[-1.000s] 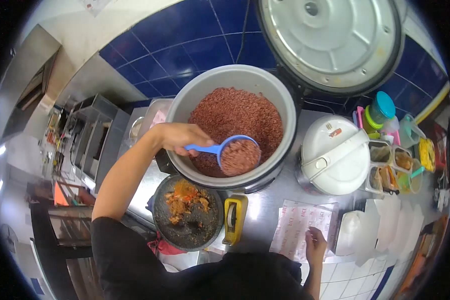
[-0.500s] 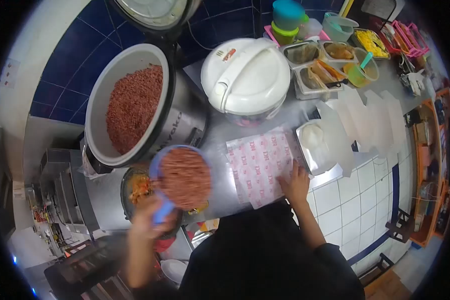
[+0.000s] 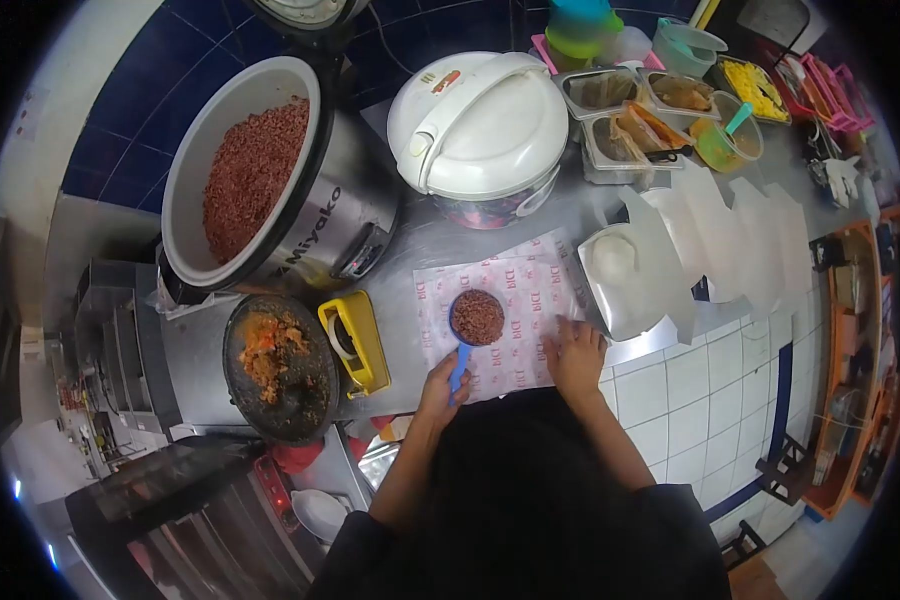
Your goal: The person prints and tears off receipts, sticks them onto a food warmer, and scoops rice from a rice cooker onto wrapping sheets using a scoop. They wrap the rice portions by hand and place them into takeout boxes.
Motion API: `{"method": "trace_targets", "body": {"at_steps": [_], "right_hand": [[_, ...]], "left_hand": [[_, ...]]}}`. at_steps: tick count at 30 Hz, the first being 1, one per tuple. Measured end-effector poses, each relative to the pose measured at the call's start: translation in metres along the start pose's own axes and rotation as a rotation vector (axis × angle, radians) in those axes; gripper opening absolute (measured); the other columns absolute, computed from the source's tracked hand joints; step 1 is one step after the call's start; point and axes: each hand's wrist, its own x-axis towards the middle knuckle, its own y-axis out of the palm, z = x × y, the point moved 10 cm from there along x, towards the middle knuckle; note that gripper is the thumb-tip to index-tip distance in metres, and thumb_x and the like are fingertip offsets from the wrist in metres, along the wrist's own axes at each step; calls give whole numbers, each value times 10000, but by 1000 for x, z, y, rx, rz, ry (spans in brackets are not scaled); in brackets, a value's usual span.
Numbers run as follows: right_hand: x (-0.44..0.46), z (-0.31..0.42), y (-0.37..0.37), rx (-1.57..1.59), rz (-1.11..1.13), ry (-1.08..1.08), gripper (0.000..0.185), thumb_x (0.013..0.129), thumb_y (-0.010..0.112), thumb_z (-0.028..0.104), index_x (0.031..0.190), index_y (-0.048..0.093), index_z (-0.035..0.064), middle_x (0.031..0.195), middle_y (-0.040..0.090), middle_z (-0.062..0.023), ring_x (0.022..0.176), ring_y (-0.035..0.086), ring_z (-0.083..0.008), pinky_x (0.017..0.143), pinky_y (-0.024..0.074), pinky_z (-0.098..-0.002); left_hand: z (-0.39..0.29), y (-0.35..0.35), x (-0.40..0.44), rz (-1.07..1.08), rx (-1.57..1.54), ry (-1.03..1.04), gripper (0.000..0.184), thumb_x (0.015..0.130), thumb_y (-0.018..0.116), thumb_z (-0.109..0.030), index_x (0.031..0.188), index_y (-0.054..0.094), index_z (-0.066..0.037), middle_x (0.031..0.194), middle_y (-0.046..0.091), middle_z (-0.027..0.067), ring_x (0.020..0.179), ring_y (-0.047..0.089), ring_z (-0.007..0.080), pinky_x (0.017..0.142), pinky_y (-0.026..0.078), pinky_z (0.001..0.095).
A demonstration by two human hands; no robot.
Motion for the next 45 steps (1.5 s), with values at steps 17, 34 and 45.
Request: {"method": "trace_targets", "body": {"at_steps": [17, 34, 45], "right_hand": [[29, -13, 15, 235, 178, 174, 742, 839, 811, 311, 1433, 459, 40, 1164, 639, -252, 1097, 631, -459, 931, 514, -519], [40, -15, 22, 285, 205, 184, 408, 870, 780, 251, 1155, 554, 64, 1089, 668, -196, 987, 675, -437, 828, 537, -520], [22, -5, 12, 663, 351, 20, 391, 933, 586, 55, 1322, 548, 76, 999, 701, -271, 971, 698, -418, 827, 537, -511]], "left_hand": [[-34, 95, -86, -517, 1623, 1034, 547, 968, 623, -157, 1501, 526, -81, 839, 616, 123, 698, 656, 270, 604, 543, 398], [-15, 67, -61, -351, 1839, 1070, 590, 916, 684, -178, 1485, 544, -114, 813, 573, 63, 564, 636, 235, 481, 553, 386], [-99, 97, -143, -419, 1467, 1412, 558, 938, 648, -124, 1461, 519, 24, 931, 645, 189, 712, 654, 339, 595, 549, 432]]}}
